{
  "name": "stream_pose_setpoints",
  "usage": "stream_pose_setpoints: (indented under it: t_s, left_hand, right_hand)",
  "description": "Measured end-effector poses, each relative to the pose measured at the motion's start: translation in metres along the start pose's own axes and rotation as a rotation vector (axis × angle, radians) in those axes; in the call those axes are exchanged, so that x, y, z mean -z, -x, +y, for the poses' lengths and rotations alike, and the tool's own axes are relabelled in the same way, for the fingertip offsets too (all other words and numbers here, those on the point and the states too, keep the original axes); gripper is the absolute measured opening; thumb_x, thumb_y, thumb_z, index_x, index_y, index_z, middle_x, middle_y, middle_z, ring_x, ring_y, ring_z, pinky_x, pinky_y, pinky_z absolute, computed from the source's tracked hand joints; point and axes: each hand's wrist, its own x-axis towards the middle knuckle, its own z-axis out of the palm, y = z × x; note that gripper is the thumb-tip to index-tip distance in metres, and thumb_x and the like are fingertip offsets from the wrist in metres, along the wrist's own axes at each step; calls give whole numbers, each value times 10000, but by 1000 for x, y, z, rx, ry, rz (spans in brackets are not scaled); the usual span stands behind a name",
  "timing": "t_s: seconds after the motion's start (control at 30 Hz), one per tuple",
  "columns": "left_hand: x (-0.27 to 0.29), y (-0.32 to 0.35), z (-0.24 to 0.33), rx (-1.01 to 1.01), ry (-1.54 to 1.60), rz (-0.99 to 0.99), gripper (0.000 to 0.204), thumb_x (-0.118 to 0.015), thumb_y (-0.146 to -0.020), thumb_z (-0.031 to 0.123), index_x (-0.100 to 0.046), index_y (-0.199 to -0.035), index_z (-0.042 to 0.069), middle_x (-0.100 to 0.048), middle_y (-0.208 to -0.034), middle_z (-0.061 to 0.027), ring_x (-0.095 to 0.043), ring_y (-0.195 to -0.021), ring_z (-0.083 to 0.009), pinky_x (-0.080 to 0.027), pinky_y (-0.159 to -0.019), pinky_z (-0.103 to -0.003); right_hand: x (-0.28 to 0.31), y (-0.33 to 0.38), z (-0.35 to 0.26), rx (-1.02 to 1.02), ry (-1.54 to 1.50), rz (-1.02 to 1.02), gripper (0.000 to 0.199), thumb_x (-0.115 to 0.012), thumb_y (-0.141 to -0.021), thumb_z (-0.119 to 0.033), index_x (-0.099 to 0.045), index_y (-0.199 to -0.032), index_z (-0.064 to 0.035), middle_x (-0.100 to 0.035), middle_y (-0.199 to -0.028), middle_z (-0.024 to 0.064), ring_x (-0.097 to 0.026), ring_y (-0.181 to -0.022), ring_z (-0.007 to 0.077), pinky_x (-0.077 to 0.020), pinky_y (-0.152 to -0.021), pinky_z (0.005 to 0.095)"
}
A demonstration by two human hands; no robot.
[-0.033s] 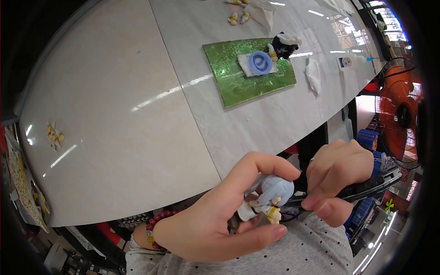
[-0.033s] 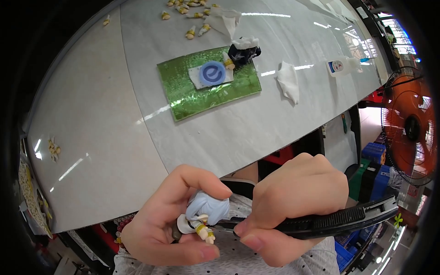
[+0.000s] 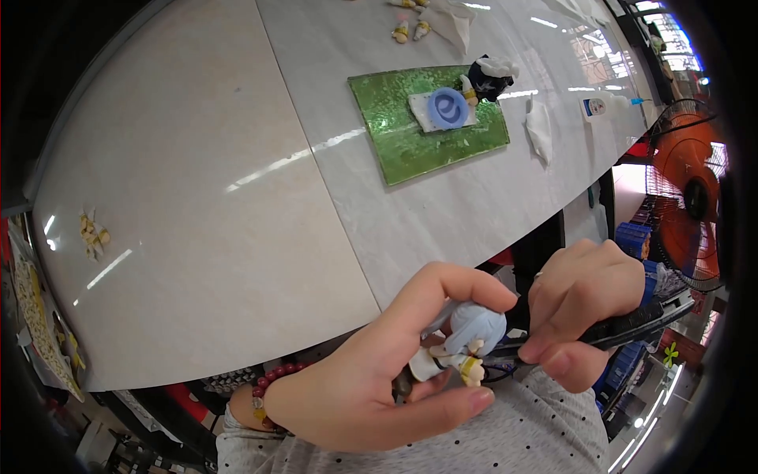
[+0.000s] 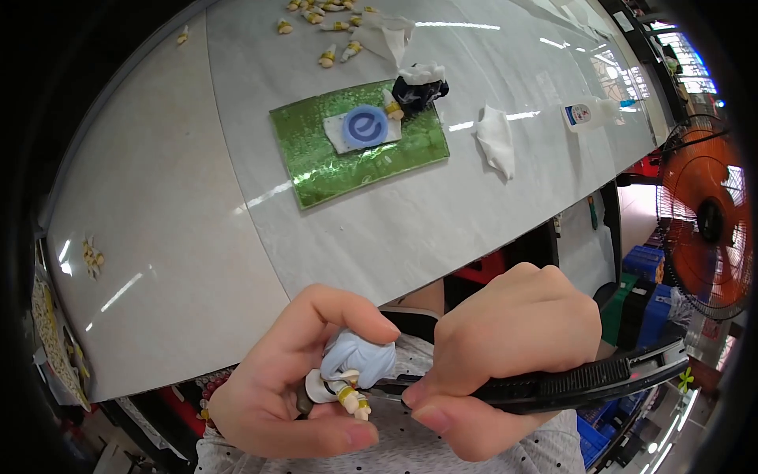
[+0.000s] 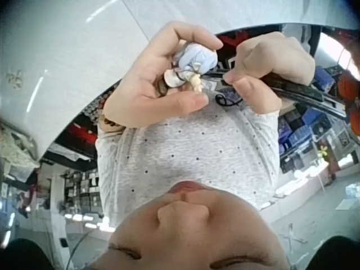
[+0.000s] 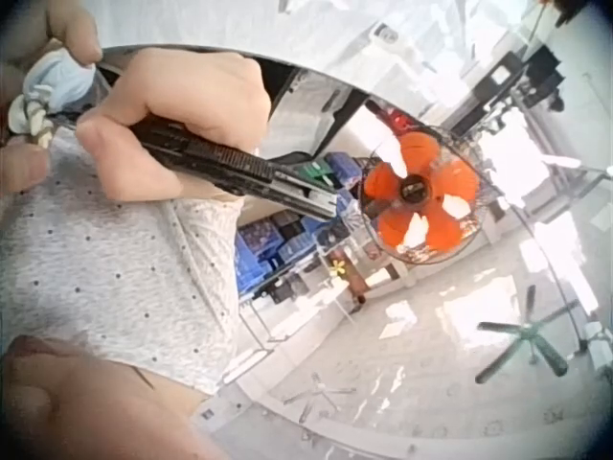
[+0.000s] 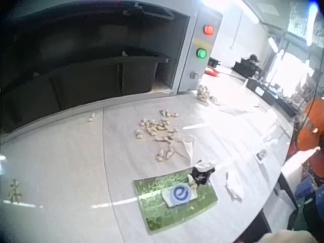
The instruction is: Carefully gluing small accessory parts onto miniature toy figurines using tweezers and glue.
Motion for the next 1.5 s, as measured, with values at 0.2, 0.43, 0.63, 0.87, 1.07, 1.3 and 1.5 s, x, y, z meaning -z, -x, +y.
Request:
stream_pose_setpoints:
  t_s: [0.2,0.43,0.63,0.87,1.07,1.3,1.5]
  left_hand:
    - [4,0,-4,-16,-74,18,536,-586,-698,-80,-308,-1148,7,-452,-899,-3,-360,-628,5,-304,-608,-145]
    - [1,1,1,30,-45,33,530,-592,-688,-74,-321,-1136,7,-442,-898,2,-352,-622,5,-301,-613,-143]
    - [1,3,-2,-76,-104,100,555,-611,-665,-85,-325,-1129,16,-437,-910,-12,-377,-647,-9,-317,-617,-152]
    - [-1,-1,-1,-187,-246,109,567,-618,-642,-96,-336,-1120,21,-436,-908,-36,-420,-739,-56,-348,-640,-174]
    - [-4,0,0,-132,-107,35,576,-625,-623,-98,-343,-1110,22,-447,-904,-45,-425,-715,-51,-352,-636,-165]
    - [-18,6,-2,-184,2,199,523,-638,-686,73,-349,-1120,26,-463,-844,-26,-435,-654,-56,-346,-573,-161]
    - [-15,8,-1,-164,-7,163,555,-627,-677,35,-333,-1148,35,-452,-889,-8,-420,-688,-39,-333,-607,-150]
  right_hand:
    - [4,-13,-2,3,110,-179,108,-631,-672,-51,-554,-623,8,-583,-537,96,-510,-365,151,-376,-322,211]
    - [3,-13,-8,-13,143,-185,104,-633,-666,-45,-553,-622,4,-587,-541,87,-509,-363,149,-376,-322,212]
    - [-1,-10,1,53,102,-75,110,-637,-675,-67,-560,-643,4,-564,-519,85,-489,-349,141,-370,-317,212]
    - [24,17,24,383,-86,675,168,-477,-848,-149,-495,-736,-25,-400,-445,5,-330,-356,89,-239,-360,205]
    - [75,2,38,-129,1168,746,233,-541,-761,7,-556,-989,-33,-533,-783,70,-504,-673,124,-394,-571,227]
    - [76,-5,51,-166,1204,624,424,-428,-625,78,-553,-1008,-53,-487,-840,135,-498,-744,261,-418,-656,313]
    - [112,13,53,140,1133,1339,409,-669,-668,-138,-494,-1012,-3,-474,-946,67,-442,-824,140,-361,-679,238]
